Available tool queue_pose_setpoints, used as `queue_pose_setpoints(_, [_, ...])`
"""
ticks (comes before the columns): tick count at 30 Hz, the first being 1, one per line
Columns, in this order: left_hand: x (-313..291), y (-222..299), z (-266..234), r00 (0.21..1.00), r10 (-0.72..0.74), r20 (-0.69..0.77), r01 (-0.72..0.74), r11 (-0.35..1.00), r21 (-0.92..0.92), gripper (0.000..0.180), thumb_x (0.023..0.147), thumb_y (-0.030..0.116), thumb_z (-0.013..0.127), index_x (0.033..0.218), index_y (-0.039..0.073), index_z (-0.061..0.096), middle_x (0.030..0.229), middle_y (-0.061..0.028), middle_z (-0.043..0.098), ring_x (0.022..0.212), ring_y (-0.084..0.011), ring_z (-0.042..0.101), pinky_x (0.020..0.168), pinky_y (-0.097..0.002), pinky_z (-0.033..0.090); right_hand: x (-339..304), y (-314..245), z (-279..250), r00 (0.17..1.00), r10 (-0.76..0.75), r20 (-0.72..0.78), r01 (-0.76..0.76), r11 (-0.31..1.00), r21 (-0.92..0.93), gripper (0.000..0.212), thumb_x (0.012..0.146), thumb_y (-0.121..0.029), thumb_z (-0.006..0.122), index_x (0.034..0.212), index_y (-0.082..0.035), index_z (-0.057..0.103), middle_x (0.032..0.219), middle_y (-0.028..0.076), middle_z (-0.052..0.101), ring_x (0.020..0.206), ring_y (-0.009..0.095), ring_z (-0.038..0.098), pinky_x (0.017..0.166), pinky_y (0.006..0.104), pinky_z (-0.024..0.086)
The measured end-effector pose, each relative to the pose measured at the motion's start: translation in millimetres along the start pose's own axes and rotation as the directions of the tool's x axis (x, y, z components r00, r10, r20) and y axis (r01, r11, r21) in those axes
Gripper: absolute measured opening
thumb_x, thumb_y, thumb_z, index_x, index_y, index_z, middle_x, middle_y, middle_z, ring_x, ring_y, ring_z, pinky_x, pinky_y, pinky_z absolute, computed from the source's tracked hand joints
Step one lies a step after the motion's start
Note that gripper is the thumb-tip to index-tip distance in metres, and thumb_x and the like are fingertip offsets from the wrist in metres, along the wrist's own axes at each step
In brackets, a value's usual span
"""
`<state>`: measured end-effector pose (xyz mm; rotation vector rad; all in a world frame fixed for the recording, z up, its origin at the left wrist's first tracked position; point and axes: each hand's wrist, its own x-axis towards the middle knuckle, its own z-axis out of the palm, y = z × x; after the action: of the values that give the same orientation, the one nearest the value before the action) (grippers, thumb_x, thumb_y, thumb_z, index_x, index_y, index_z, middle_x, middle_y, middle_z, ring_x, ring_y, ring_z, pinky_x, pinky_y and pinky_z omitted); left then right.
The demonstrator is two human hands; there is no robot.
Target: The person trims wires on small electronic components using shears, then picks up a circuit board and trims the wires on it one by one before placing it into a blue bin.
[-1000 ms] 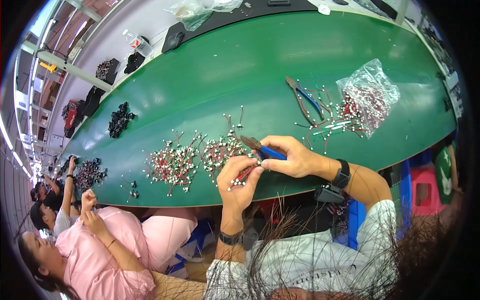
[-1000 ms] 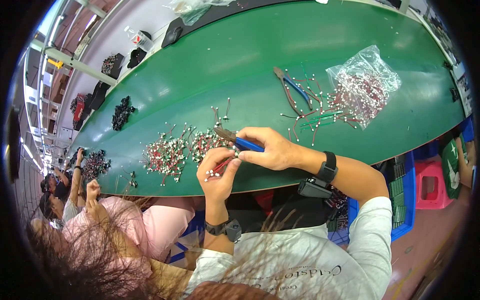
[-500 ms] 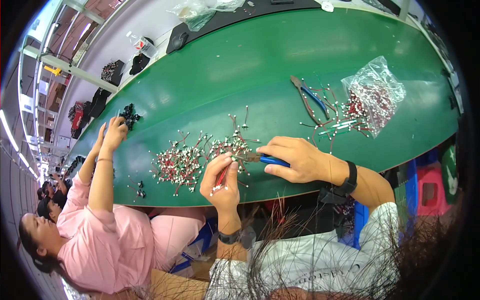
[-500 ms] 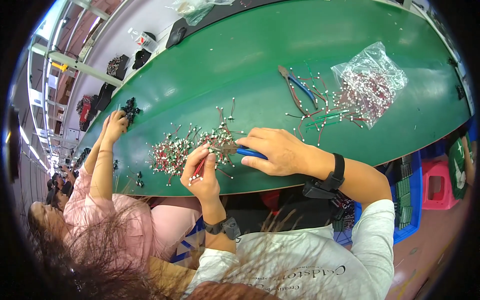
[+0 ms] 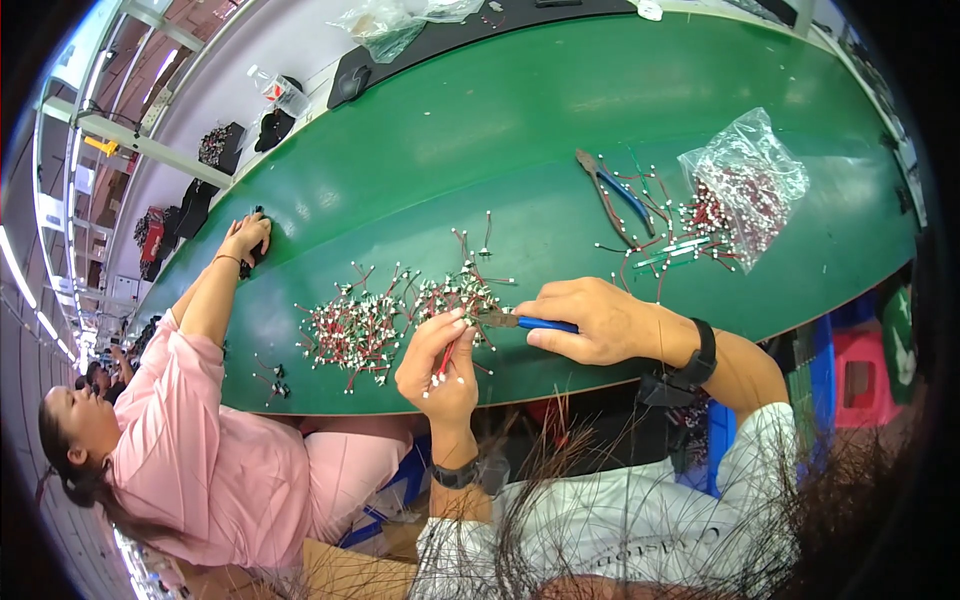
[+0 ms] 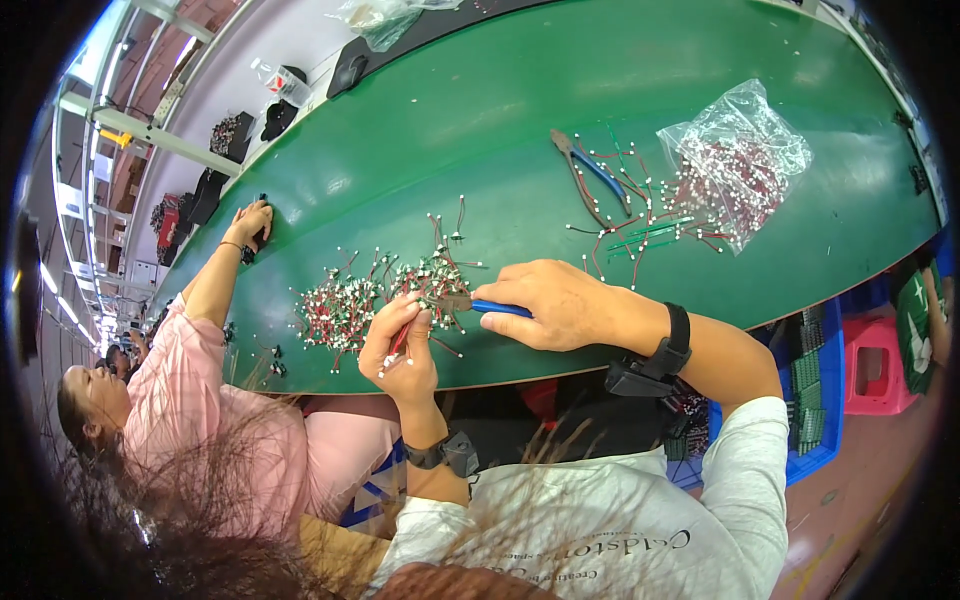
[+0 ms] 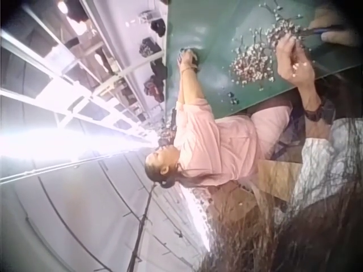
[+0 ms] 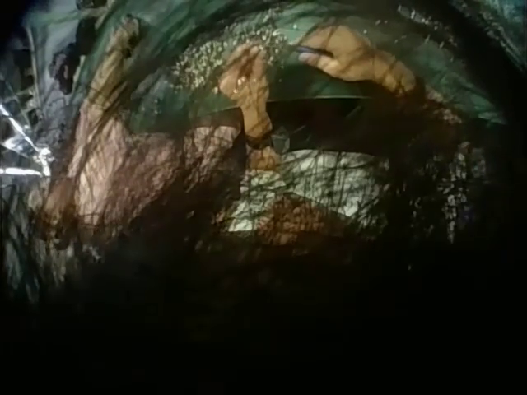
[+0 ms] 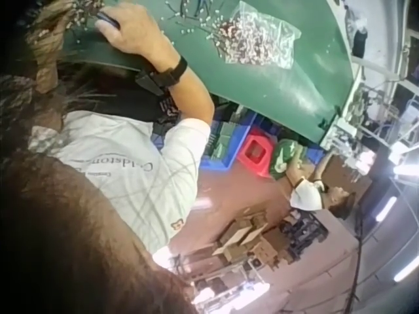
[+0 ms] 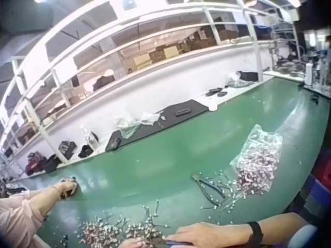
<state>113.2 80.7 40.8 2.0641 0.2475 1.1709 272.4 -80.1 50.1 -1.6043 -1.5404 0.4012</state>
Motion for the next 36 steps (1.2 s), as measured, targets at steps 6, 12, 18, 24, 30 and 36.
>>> queue_pose_setpoints(6, [-13.8,-14.6,3.8,0.959,-0.280,-0.048,0.220,0.839,-0.497,0.016,0.083,-0.004,0.070,0.098,-0.002,0.064,0.107,-0.0190,0.065,0.096,-0.0236,0.065,0.088,-0.0354,0.053,6.3,-0.3,-1.2,0.958,0.152,0.243,-0.234,0.905,0.355,0.030,0.095,-0.027,0.058,0.105,0.001,0.066,0.078,0.013,0.064,0.068,0.022,0.063,0.062,0.0346,0.048])
queue_pose_setpoints(12, [-15.5,-22.0,-1.2,0.872,-0.488,0.026,0.324,0.538,-0.778,0.015,0.091,0.003,0.064,0.105,-0.002,0.062,0.109,-0.0167,0.064,0.093,-0.0223,0.064,0.084,-0.0345,0.054,7.3,3.5,-3.1,0.930,0.320,0.178,-0.367,0.804,0.468,0.030,0.094,-0.026,0.058,0.106,0.000,0.066,0.080,0.012,0.064,0.069,0.022,0.063,0.064,0.0344,0.049])
queue_pose_setpoints(18, [-14.7,-32.1,-24.5,0.828,-0.554,-0.089,0.333,0.612,-0.717,0.019,0.092,0.000,0.060,0.110,-0.005,0.062,0.110,-0.0157,0.065,0.090,-0.0198,0.065,0.083,-0.0285,0.054,4.2,-4.1,1.5,0.959,0.105,-0.263,-0.175,0.949,-0.261,0.038,0.086,-0.022,0.065,0.118,-0.004,0.061,0.096,0.013,0.060,0.086,0.031,0.061,0.075,0.0385,0.051])
queue_pose_setpoints(24, [-21.5,-26.1,-10.5,0.894,-0.447,-0.021,0.371,0.768,-0.522,0.022,0.086,-0.007,0.065,0.108,-0.006,0.062,0.108,-0.0209,0.065,0.091,-0.0247,0.067,0.083,-0.0362,0.056,-0.2,-0.7,2.3,0.976,0.050,-0.214,-0.111,0.953,-0.282,0.040,0.085,-0.025,0.067,0.120,-0.007,0.062,0.100,0.013,0.061,0.090,0.031,0.061,0.076,0.0389,0.052])
queue_pose_setpoints(30, [-16.5,-13.6,2.2,0.948,-0.316,-0.037,0.283,0.893,-0.351,0.019,0.082,-0.007,0.071,0.099,-0.004,0.064,0.106,-0.0212,0.066,0.094,-0.0230,0.066,0.086,-0.0328,0.054,-0.9,0.7,6.7,0.991,0.012,-0.131,-0.036,0.983,-0.183,0.039,0.088,-0.033,0.063,0.118,-0.009,0.064,0.095,0.014,0.062,0.086,0.032,0.062,0.071,0.0418,0.053])
queue_pose_setpoints(36, [-12.6,-13.4,3.6,0.973,-0.228,-0.039,0.215,0.952,-0.219,0.018,0.081,-0.007,0.072,0.097,-0.004,0.066,0.107,-0.0207,0.066,0.096,-0.0213,0.065,0.085,-0.0302,0.054,-1.5,-1.2,5.6,0.995,0.018,-0.102,-0.032,0.990,-0.139,0.038,0.088,-0.032,0.063,0.117,-0.009,0.065,0.092,0.015,0.062,0.082,0.033,0.063,0.069,0.0421,0.052])
